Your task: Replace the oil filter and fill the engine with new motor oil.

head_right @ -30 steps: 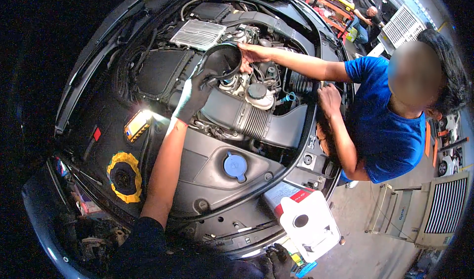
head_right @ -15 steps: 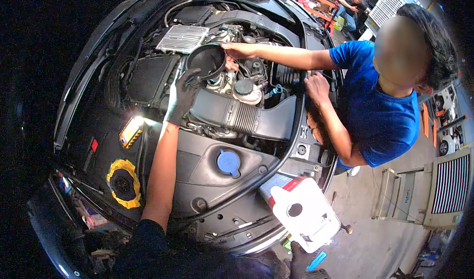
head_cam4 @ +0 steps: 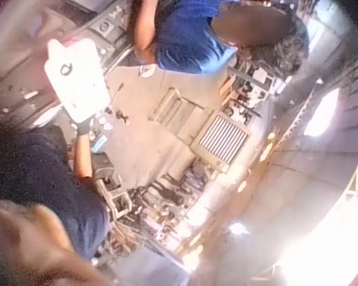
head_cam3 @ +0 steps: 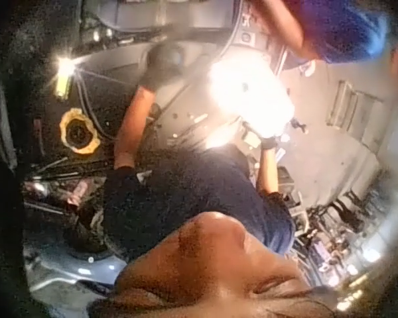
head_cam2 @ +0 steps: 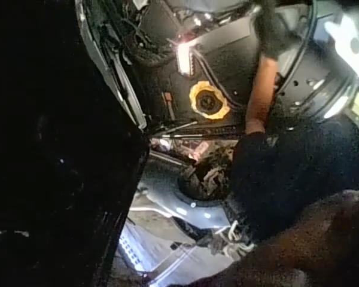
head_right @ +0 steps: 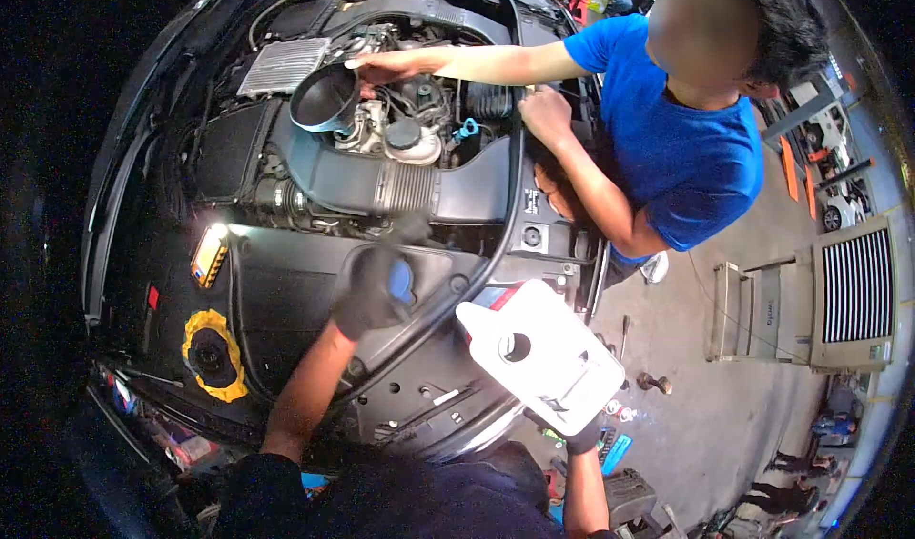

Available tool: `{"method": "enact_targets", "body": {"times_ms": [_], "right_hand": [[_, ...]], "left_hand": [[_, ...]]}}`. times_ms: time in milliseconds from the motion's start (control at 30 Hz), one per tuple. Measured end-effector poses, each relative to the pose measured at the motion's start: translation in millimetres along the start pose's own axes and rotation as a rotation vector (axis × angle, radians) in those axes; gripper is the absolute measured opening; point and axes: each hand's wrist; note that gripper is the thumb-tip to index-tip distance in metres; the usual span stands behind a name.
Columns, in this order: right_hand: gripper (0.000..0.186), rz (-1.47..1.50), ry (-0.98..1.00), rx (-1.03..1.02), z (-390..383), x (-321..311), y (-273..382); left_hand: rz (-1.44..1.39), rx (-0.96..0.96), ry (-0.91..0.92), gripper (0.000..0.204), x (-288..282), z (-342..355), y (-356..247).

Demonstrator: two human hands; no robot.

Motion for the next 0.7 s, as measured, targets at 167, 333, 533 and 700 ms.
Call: {"method": "enact_targets", "body": {"times_ms": [167, 333, 533, 700], "right_hand": [[0.026, -0.436, -0.010, -0.094, 28, 18, 16], [0.024, -0.841, 0.025, -0.251, 40, 32, 13], [0.023, -1.322, 0.030, -0.538, 31, 30, -43], [0.034, -0.202, -0.027, -0.232, 58, 44, 45]], "left_hand": [[-0.489, -0.172, 0.167, 0.116, 91, -4, -10], [-0.250, -0.072, 0.083, 0.063, 103, -9, 6], [0.519, 0.176, 0.128, 0.017, 111, -8, 16], [0.307, -0.036, 0.202, 0.023, 113, 0, 45]]}}
Point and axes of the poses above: each hand's wrist, its own z-axis towards the middle knuckle, its own x-axis out of the palm, y = z × x, and after that the axes turned 4 degrees about -z, right-handed
